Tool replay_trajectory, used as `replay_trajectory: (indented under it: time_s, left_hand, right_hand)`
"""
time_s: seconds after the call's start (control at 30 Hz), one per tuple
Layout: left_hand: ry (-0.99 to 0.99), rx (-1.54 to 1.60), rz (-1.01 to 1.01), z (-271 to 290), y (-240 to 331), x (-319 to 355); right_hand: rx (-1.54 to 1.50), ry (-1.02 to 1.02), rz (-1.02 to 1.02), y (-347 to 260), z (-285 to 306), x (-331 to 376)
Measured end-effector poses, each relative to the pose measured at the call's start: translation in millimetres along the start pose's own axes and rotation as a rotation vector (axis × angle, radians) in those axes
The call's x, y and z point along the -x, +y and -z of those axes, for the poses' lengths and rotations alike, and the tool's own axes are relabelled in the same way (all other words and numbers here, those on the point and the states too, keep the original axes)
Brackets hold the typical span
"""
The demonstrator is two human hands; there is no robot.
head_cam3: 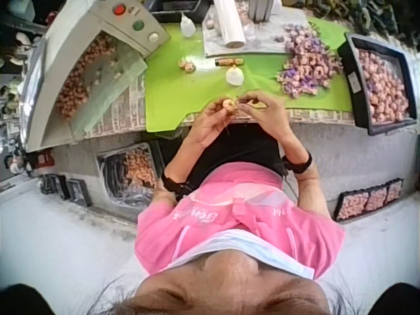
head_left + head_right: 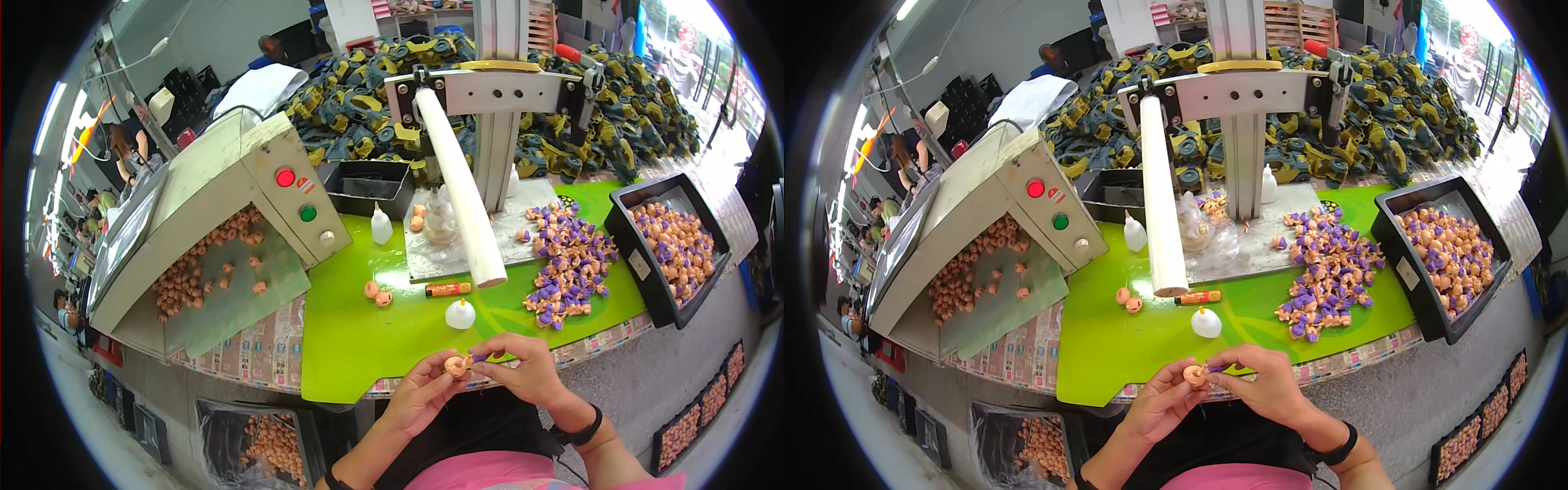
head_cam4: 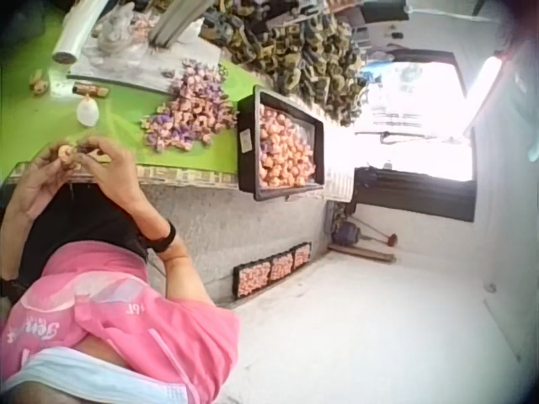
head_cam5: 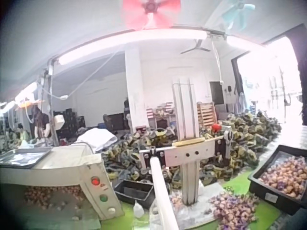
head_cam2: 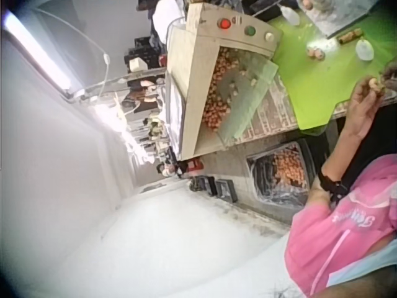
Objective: Applying adhesive to small doll heads and placing them in a curing machine for processing.
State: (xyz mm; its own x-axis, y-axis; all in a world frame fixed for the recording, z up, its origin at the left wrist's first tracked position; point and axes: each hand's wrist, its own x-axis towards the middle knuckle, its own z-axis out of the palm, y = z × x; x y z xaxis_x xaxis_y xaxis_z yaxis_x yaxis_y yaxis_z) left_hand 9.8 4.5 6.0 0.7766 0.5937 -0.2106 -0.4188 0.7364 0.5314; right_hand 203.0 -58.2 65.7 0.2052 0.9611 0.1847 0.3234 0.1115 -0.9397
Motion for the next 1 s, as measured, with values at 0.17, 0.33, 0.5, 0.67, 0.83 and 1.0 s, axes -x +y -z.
replay_trajectory:
  time_s: [0.17, 0.33, 0.5, 0.67, 0.83, 1.0]
  left_hand:
    - [-0.017, -0.038, -0.002, 0, -3, 0]
    - [0.012, -0.084, 0.001, 3, -4, 2]
    - [-0.070, -0.033, -0.008, 4, -5, 0]
    - [-0.057, -0.018, 0.002, -1, 1, 1]
    - [0.020, -0.036, -0.014, -6, 12, 3]
    - [0.110, 0.002, -0.054, 2, 17, 13]
  right_hand:
    - [-0.014, 0.002, 0.081, 15, -7, 4]
    - [-0.036, -0.053, 0.149, 15, -5, 3]
    - [-0.165, -0.081, 0.050, 19, -3, 4]
    - [0.079, -0.201, 0.197, 5, 19, -23]
    - [0.421, -0.001, 0.674, -49, 35, -95]
    - [0.398, -0.006, 1.139, -119, 36, -172]
